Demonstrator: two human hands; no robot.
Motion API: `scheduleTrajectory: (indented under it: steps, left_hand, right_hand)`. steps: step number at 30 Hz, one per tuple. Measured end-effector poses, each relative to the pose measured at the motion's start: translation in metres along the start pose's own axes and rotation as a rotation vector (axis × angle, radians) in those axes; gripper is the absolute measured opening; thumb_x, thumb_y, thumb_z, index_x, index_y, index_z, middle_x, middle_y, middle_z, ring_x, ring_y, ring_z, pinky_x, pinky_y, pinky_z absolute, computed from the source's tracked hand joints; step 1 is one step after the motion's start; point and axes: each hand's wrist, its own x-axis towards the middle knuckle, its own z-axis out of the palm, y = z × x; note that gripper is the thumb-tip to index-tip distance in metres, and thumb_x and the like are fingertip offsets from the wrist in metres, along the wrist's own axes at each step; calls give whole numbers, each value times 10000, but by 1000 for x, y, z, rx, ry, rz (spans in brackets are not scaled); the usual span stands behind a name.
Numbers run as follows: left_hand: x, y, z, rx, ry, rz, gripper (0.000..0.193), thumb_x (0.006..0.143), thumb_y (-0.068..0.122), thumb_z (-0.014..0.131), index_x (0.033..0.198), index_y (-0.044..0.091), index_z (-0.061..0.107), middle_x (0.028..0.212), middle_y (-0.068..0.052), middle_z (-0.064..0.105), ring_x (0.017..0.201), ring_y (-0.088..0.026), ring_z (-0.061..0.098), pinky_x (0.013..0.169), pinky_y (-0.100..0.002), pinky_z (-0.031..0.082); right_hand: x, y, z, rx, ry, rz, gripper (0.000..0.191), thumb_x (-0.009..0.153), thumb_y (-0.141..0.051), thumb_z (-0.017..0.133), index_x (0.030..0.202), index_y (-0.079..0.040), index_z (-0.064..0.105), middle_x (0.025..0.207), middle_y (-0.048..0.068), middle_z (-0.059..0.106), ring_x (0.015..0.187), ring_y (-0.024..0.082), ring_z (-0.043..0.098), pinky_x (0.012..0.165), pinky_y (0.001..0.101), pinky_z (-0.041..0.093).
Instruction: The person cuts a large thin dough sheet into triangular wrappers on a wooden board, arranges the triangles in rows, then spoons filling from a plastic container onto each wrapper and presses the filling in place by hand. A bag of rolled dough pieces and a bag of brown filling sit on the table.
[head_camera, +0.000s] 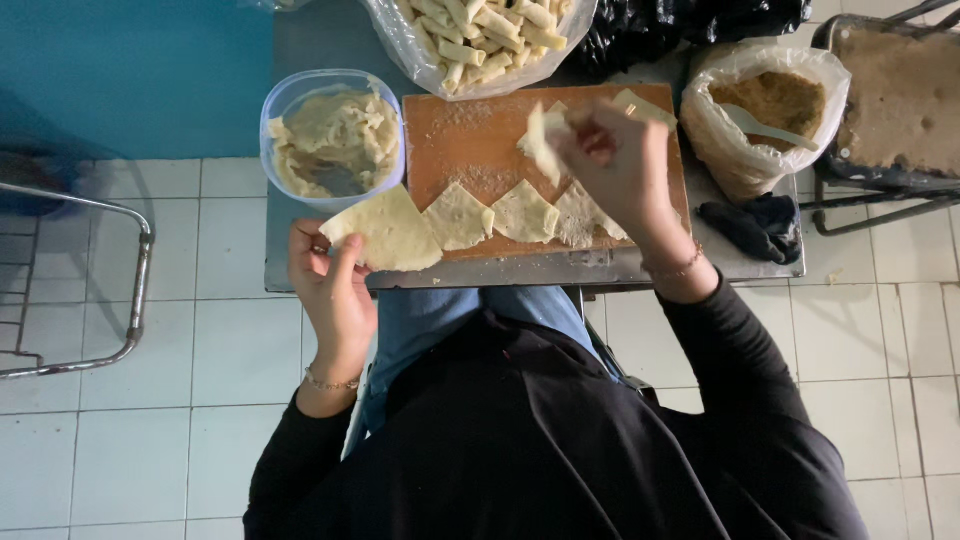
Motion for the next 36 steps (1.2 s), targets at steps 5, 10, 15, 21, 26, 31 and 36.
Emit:
scheduleTrajectory:
  steps: [5, 10, 15, 21, 26, 31, 36]
  left_hand:
    - [-1, -10, -12, 26, -7, -33, 198, 964, 2, 639, 1086, 71, 500, 992, -4, 508, 836, -89, 595, 669, -246, 516]
    - [-3, -18, -16, 38, 11, -52, 207, 945, -5, 642, 1074, 71, 499, 979, -1, 494, 806, -92, 601, 645, -249, 518]
    - [-5, -25, -18, 9, -1, -59, 205, 957, -17, 632, 1106, 53, 510, 1010, -28, 507, 843, -99, 622, 698, -246, 534]
    - [-6, -25, -31, 188, -6, 74, 320, 944, -77, 585, 1178, 83, 436, 1095, -26, 504, 933, -91, 593, 773, -227, 518]
    - [-8, -24, -41, 598, -49, 180, 384, 965, -29, 599, 1303, 50, 435, 1132, -69, 542, 958, -112, 546, 788, -234, 465]
    - [-8, -25, -43, 930, 9, 203, 362, 974, 53, 635, 1310, 45, 499, 1101, -121, 559, 902, -198, 521, 752, -285, 467]
    - [-6, -30, -42, 1339, 6, 550, 393, 918, 82, 680, 1283, 45, 539, 1175, -121, 590, 1145, -361, 478, 968, -477, 423]
  right_hand:
    - [22, 2, 54, -304, -42, -362, 62, 996, -127, 721, 1028, -75, 718, 929, 68, 748, 738, 213, 726, 589, 316, 554]
    - [30, 9, 90, -396, -139, -343, 155, 934, -230, 701, 991, -88, 677, 939, 108, 685, 798, 349, 701, 656, 446, 562]
    - [34, 6, 84, -292, -220, -414, 220, 914, -285, 738, 946, -76, 681, 923, 129, 711, 774, 352, 707, 634, 438, 561]
    - [53, 13, 34, -148, -248, -294, 124, 1053, -176, 708, 1099, -68, 748, 971, 113, 769, 776, 217, 764, 695, 324, 606]
    - [41, 13, 21, -308, -350, -214, 96, 953, -118, 689, 990, -73, 765, 910, 108, 757, 758, 255, 735, 672, 376, 578]
    - [39, -4, 27, -456, -314, -360, 112, 904, -135, 660, 940, -86, 754, 935, 110, 745, 815, 318, 698, 737, 439, 559]
    - [56, -40, 56, -198, -409, -515, 174, 977, -114, 591, 1133, -57, 644, 967, 89, 721, 995, 309, 662, 859, 438, 544]
